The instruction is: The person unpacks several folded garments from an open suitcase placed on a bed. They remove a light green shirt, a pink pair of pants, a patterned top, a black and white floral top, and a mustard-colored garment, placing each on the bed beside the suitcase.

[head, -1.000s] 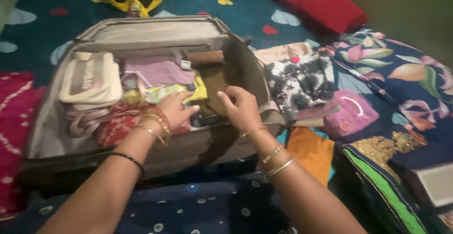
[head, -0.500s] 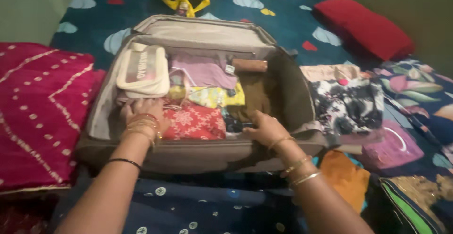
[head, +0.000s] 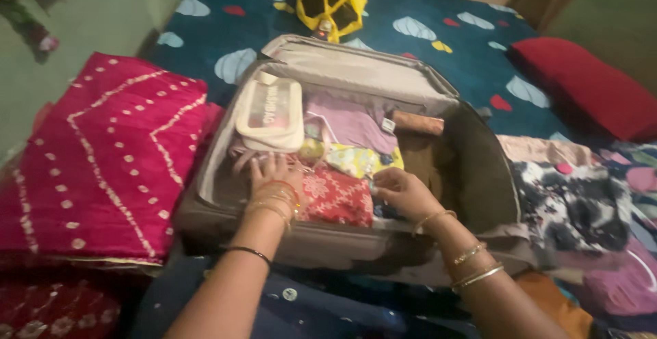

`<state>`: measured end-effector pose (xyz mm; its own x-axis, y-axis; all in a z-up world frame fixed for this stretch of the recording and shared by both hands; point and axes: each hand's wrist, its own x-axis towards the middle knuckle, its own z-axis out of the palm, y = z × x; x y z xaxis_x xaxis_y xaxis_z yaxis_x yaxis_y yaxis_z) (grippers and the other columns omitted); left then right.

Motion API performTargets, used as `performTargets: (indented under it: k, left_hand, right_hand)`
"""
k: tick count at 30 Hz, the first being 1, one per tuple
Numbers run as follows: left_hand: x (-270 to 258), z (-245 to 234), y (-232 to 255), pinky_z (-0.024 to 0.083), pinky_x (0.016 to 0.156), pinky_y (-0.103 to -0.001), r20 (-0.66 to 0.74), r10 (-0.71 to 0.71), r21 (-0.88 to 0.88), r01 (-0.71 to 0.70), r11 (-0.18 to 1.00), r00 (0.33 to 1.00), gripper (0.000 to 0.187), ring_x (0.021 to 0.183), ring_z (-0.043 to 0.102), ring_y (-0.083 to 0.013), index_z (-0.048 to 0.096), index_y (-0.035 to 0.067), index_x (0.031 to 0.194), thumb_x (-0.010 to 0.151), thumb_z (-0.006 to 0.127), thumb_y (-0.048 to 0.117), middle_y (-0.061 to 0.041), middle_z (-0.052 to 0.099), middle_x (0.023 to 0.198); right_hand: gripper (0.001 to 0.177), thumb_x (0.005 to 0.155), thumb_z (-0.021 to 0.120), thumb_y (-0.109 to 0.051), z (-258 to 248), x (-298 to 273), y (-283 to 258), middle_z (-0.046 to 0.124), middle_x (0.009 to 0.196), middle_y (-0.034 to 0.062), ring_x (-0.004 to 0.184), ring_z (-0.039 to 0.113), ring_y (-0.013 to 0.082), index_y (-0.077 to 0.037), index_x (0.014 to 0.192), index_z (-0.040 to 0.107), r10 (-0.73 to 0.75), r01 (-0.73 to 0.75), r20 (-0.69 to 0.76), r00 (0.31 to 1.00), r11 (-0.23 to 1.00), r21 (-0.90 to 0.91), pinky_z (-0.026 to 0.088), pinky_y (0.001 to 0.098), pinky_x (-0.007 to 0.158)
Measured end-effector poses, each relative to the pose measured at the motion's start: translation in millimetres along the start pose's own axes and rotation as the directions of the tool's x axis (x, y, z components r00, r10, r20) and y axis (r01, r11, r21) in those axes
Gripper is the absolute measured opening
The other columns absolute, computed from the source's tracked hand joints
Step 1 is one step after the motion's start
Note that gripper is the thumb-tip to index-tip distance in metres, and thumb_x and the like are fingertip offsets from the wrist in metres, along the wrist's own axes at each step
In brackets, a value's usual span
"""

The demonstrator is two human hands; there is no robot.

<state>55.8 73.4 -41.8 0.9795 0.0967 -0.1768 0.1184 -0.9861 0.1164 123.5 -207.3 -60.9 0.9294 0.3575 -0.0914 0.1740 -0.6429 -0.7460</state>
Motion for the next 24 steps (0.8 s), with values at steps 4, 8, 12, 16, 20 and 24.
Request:
performTargets:
  k: [4,8,12,16,20,24]
  left_hand:
    - [0,0,0,0.005,0.124,-0.060,0.041,0.025,-0.006,-0.025,1.000,0.999,0.089,0.156,0.013,-0.0353,0.035,0.016,0.156,0.085,0.074,0.052,-0.017,0.023,0.166]
    - [1,2,-1,0.005,0.124,-0.061,0.013,0.044,-0.062,-0.043,0.997,0.999,0.081,0.156,0.012,-0.0385,0.040,0.015,0.153,0.088,0.072,0.050,-0.020,0.024,0.165]
    - [2,7,0,0.008,0.123,-0.062,-0.013,0.075,-0.054,-0.075,0.996,0.997,0.077,0.155,0.015,-0.0394,0.042,0.010,0.153,0.089,0.071,0.043,-0.023,0.025,0.165]
    - [2,3,0,0.007,0.123,-0.063,0.049,0.097,-0.050,-0.094,0.994,0.994,0.079,0.155,0.012,-0.0413,0.039,0.007,0.153,0.090,0.071,0.041,-0.024,0.022,0.165]
    - [2,-1,1,0.006,0.120,-0.063,0.092,0.096,-0.039,-0.093,0.995,0.991,0.090,0.153,0.011,-0.0425,0.029,0.005,0.158,0.086,0.074,0.037,-0.027,0.019,0.164]
    - [2,-4,0,0.008,0.121,-0.064,0.043,0.102,-0.048,-0.100,0.994,0.994,0.073,0.153,0.015,-0.0438,0.042,0.004,0.153,0.090,0.067,0.033,-0.025,0.025,0.163]
  right_hand:
    - [0.040,0.086,0.075,-0.024,27,38,-28,0.075,0.111,0.0066,0.098,0.071,0.0166,-0.004,0.120,0.069,-0.068,0.064,0.054,0.996,0.995,0.070,0.059,0.0322,0.084]
    - [0.035,0.087,0.072,-0.021,51,65,-49,0.077,0.104,0.0087,0.093,0.072,0.0181,-0.003,0.117,0.072,-0.119,0.117,0.066,0.991,0.992,0.042,0.058,0.0324,0.083]
    - [0.032,0.087,0.073,-0.022,76,90,-55,0.078,0.094,0.0082,0.088,0.073,0.0165,-0.002,0.113,0.072,-0.079,0.071,0.039,0.996,0.984,0.166,0.057,0.0322,0.081]
    - [0.031,0.090,0.069,-0.023,108,128,-57,0.078,0.092,0.0078,0.082,0.074,0.0155,0.002,0.109,0.070,-0.086,0.084,-0.011,0.996,0.918,0.389,0.059,0.0307,0.073]
    - [0.035,0.094,0.067,-0.029,129,158,-62,0.075,0.087,0.0123,0.070,0.070,0.0189,0.002,0.111,0.067,0.037,0.000,-0.094,0.995,0.931,0.364,0.055,0.0329,0.060]
    - [0.042,0.096,0.070,-0.038,140,176,-76,0.068,0.083,0.0142,0.062,0.064,0.0203,0.002,0.108,0.069,0.145,-0.093,-0.072,0.987,0.872,0.480,0.051,0.0347,0.053]
